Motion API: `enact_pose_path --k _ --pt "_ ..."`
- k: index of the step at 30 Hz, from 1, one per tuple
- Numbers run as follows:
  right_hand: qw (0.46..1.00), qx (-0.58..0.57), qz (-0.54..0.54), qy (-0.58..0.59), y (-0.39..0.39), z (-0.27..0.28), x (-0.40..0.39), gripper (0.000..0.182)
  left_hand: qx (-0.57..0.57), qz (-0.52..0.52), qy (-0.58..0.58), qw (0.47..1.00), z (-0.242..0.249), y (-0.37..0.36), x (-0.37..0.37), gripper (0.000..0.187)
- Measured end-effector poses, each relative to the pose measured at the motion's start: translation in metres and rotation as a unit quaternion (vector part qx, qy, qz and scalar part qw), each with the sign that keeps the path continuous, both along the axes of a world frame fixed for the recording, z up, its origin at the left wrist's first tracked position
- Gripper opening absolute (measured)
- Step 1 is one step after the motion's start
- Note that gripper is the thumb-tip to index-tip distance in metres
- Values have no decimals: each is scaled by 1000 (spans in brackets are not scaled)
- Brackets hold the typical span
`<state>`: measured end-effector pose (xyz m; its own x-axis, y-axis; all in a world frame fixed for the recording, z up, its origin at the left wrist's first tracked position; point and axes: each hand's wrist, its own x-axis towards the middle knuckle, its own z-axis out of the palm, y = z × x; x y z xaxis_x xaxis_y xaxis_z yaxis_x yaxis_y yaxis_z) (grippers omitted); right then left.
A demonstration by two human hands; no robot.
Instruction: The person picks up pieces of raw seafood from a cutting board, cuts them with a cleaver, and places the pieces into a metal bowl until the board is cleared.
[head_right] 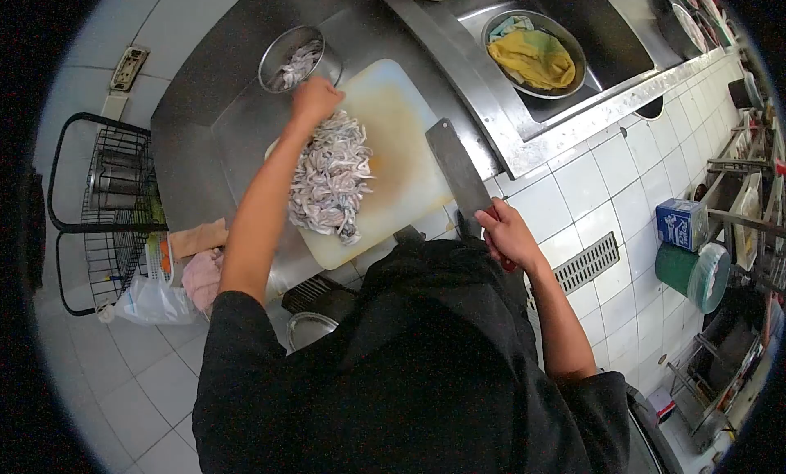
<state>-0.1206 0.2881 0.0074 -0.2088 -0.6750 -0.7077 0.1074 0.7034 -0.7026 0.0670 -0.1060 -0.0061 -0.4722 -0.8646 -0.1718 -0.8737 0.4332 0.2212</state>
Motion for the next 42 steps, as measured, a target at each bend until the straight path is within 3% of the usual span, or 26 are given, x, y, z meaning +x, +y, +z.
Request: enact_pose_path --k 6,9,14,18,21,27,35,39,42 --pt "1000 1 18 13 9 -7 -4 25 3 59 -44 997 -24 22 -5 50" --pt "999 1 34 25 11 -7 -5 25 16 89 -46 995 -36 8 -2 52" --pt "999 11 46 3 17 6 -14 23 3 96 -61 993 -26 17 -5 32" --pt "998 -15 60 7 27 -21 -22 25 7 60 27 998 5 13 2 25" --pt "997 6 72 11 24 -4 -26 26 56 43 49 996 53 3 -3 31" --pt "996 -30 87 16 27 -14 -35 26 11 2 87 996 134 16 -31 28" --pt "992 -27 121 33 32 -5 -46 28 -33 -44 209 976 178 39 -73 28" --pt "990 -40 130 42 37 -13 -49 27 12 8 305 952 130 68 -85 26" --pt "981 -64 150 103 45 -21 -49 27 58 104 412 903 49 116 -75 30"
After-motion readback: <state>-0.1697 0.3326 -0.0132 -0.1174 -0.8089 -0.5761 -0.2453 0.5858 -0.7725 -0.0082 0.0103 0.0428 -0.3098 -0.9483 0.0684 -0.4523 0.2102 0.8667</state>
